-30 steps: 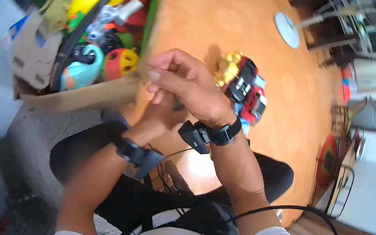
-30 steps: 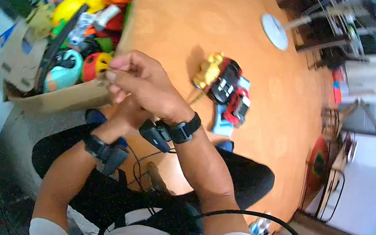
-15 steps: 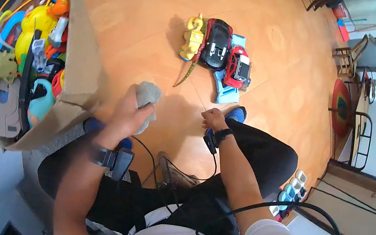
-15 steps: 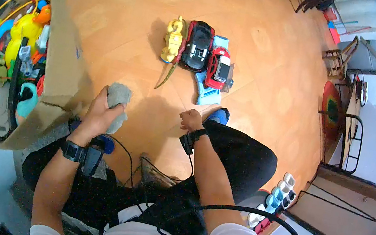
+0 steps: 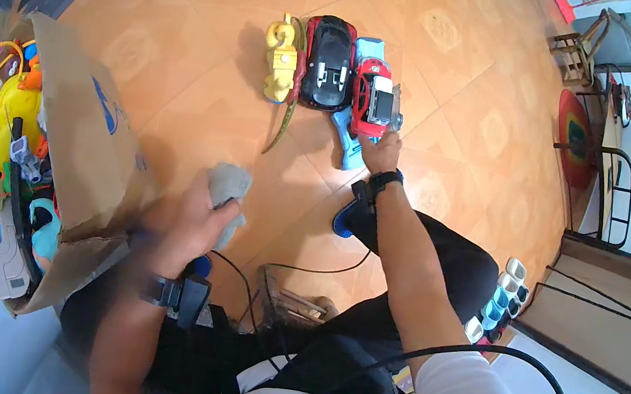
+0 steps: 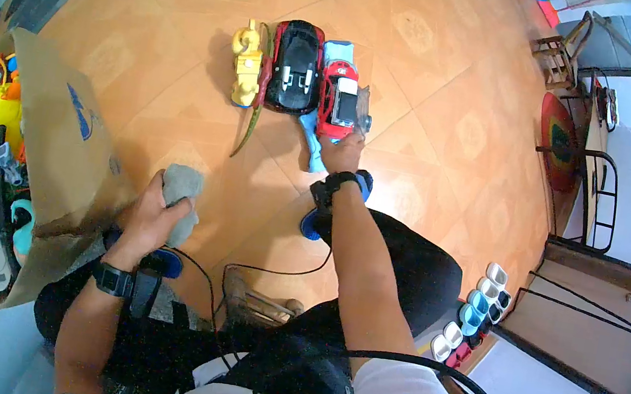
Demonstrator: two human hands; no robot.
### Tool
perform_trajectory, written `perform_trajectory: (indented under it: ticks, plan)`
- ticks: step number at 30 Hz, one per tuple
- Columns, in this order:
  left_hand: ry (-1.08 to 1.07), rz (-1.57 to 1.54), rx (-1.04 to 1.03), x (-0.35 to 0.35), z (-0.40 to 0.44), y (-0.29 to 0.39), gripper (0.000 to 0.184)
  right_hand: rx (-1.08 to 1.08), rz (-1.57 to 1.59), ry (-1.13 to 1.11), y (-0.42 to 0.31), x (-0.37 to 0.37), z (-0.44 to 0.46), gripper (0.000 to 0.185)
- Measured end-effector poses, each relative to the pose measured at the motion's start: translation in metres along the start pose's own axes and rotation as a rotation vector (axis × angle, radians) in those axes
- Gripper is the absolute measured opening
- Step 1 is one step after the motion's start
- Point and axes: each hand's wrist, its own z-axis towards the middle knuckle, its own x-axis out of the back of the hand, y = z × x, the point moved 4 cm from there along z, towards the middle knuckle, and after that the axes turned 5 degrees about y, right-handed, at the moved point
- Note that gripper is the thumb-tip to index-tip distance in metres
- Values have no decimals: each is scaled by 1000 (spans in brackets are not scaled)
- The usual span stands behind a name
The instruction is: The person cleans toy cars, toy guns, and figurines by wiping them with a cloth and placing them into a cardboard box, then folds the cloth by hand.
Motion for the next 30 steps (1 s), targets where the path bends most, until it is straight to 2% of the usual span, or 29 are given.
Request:
perform_trajectory:
  ticks: [2,3,4,6,7,8,10,13,16,17,18,19,20,21,23,24,25,27,30]
  plan:
    - [-13,-4,31,-1,1,-2,39,-62,-79,-136,12,-6,17,71]
    - [-4,-20,25,-3,0,-3,41,-56,-37,-48,10,-3,21,65]
    - [6,-34,20,-3,-1,-4,44,-157,-16,-57,-17,17,21,55]
    - [4,-93,34,-1,-4,-1,45,-59,35,-70,-30,15,15,47]
    - [-3,-127,36,-1,-4,-1,45,73,80,-75,-38,4,9,43]
    - [4,-96,21,0,-4,-3,44,59,153,-175,-42,-11,1,34]
    - [13,-34,-6,4,-5,-11,43,37,173,-396,-52,-48,-18,43]
    - [14,-194,66,6,-12,-7,44,-423,425,-662,-76,-86,-45,57]
    - [49,-203,68,12,-19,-7,47,-579,555,-663,-97,-118,-55,72]
    - [43,-165,17,14,-20,-4,46,-568,534,-720,-101,-128,-54,84]
    - [47,-122,-29,16,-22,-1,46,-593,606,-778,-109,-126,-54,87]
    - [66,-75,-69,21,-25,2,46,-606,656,-803,-105,-139,-56,82]
    - [57,-102,-74,20,-27,-4,45,-721,676,-798,-108,-144,-56,62]
    - [55,-124,-81,17,-26,-16,45,-735,788,-882,-110,-145,-54,46]
    - [76,-119,-65,25,-29,-22,44,-692,757,-880,-143,-131,-52,28]
    - [83,-97,-42,29,-31,-20,44,-762,1015,-1068,-106,-170,-50,23]
    - [79,-80,-21,33,-33,-16,44,-805,962,-958,-137,-145,-53,20]
    - [72,-98,31,43,-39,-2,44,-695,663,-866,-121,-159,-47,10]
    - [69,-54,26,51,-48,1,45,-513,692,-661,-121,-151,-47,8]
